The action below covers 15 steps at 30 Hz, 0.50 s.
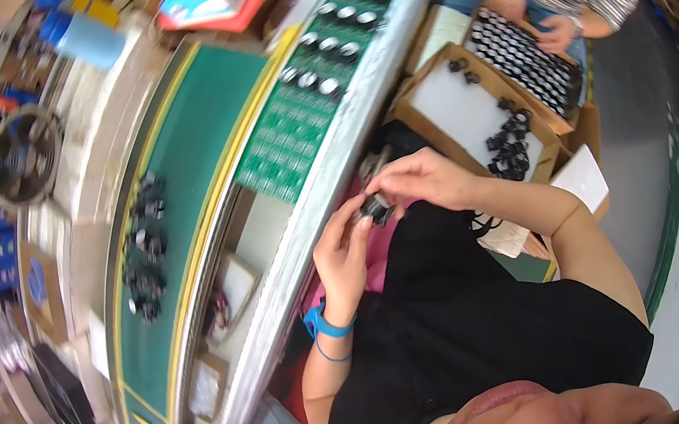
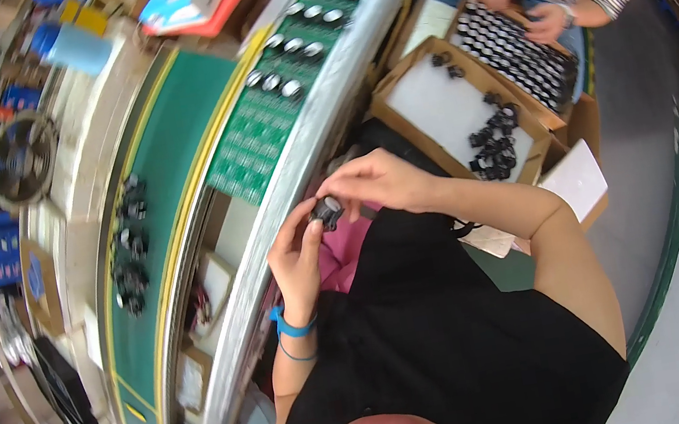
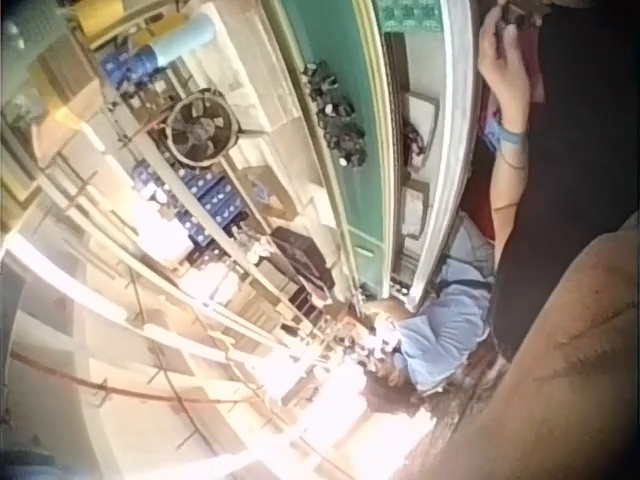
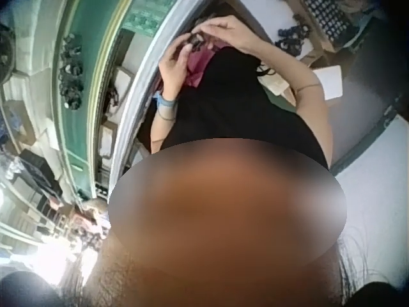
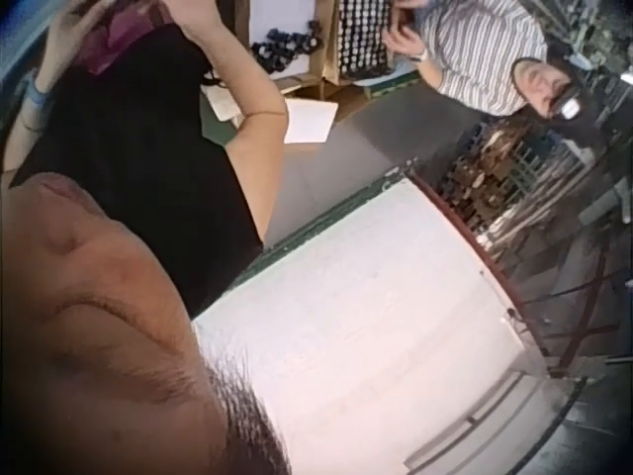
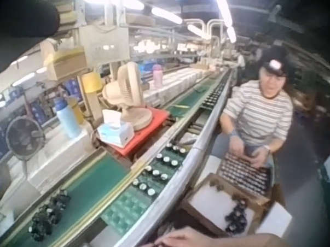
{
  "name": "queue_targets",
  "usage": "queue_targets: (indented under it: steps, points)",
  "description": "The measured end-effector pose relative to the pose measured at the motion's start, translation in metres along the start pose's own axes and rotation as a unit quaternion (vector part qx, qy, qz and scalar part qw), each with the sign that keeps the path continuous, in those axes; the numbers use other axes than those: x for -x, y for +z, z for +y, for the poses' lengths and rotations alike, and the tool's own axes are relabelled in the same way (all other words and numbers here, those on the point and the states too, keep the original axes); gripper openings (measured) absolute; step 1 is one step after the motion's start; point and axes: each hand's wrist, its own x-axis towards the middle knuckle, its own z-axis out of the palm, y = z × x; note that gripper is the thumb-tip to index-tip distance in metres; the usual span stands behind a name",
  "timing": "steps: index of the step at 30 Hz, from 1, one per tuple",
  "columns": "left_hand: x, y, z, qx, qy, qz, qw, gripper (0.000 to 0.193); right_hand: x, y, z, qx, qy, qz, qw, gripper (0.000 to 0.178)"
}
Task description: The person assembles electronic components by hand, inserting them into a PCB on a factory assembly line.
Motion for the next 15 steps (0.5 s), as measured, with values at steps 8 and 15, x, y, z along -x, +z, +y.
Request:
queue_targets:
  steps: [8, 15]
  points:
    - [0.000, -0.017, -0.007, 0.283, -0.055, 0.003, 0.957, 0.032, -0.020, 0.027, -0.031, 0.246, -0.098, -0.068, 0.962, 0.034]
    - [0.002, -0.034, -0.004, 0.217, -0.019, 0.058, 0.974, 0.030, -0.051, 0.037, -0.053, 0.459, -0.199, -0.098, 0.860, 0.035]
